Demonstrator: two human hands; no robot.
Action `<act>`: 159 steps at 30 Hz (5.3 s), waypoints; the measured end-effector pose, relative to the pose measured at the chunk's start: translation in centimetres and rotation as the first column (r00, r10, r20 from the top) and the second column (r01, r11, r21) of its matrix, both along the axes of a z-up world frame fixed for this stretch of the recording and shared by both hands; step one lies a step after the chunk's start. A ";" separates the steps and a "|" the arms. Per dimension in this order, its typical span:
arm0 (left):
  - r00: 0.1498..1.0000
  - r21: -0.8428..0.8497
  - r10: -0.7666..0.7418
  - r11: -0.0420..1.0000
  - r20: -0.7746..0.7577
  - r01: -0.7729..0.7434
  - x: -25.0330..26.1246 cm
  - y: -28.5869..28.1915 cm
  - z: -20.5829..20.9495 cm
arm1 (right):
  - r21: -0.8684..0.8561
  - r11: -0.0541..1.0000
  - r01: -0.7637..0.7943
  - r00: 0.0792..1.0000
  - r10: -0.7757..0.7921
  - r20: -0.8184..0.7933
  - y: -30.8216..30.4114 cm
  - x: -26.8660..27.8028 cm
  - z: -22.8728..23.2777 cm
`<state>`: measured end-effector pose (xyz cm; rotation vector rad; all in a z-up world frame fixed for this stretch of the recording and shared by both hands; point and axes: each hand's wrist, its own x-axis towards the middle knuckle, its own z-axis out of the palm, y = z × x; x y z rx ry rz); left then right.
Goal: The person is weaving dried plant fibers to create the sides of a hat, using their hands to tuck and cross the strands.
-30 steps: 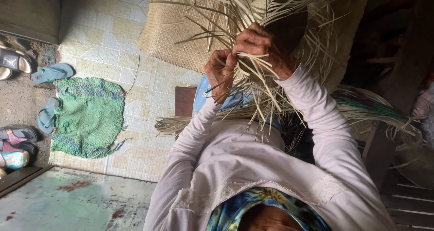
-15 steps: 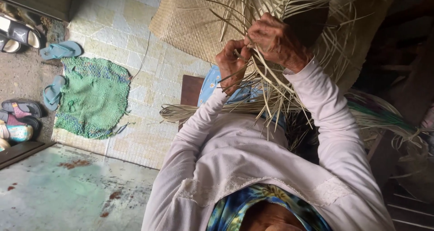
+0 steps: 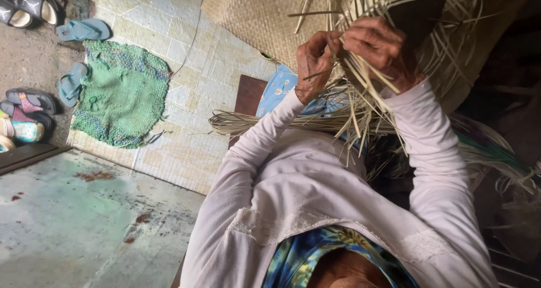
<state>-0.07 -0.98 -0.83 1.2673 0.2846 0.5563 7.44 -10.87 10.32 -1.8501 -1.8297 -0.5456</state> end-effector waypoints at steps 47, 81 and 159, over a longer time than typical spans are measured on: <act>0.960 0.049 -0.275 0.959 -0.057 0.278 1.9 2.7 2.7 | -0.150 0.988 -0.033 0.950 -0.016 -0.312 -1.1 3.0 -0.8; 0.993 0.373 -0.051 0.924 -0.110 0.088 2.1 2.8 4.3 | -0.356 0.684 0.636 0.719 -0.694 -0.049 -0.3 -2.1 -3.9; 0.791 0.272 0.122 0.898 0.600 -0.345 0.7 1.5 11.7 | -0.176 -0.060 0.983 -0.168 -0.692 -0.702 -25.5 -6.9 -17.9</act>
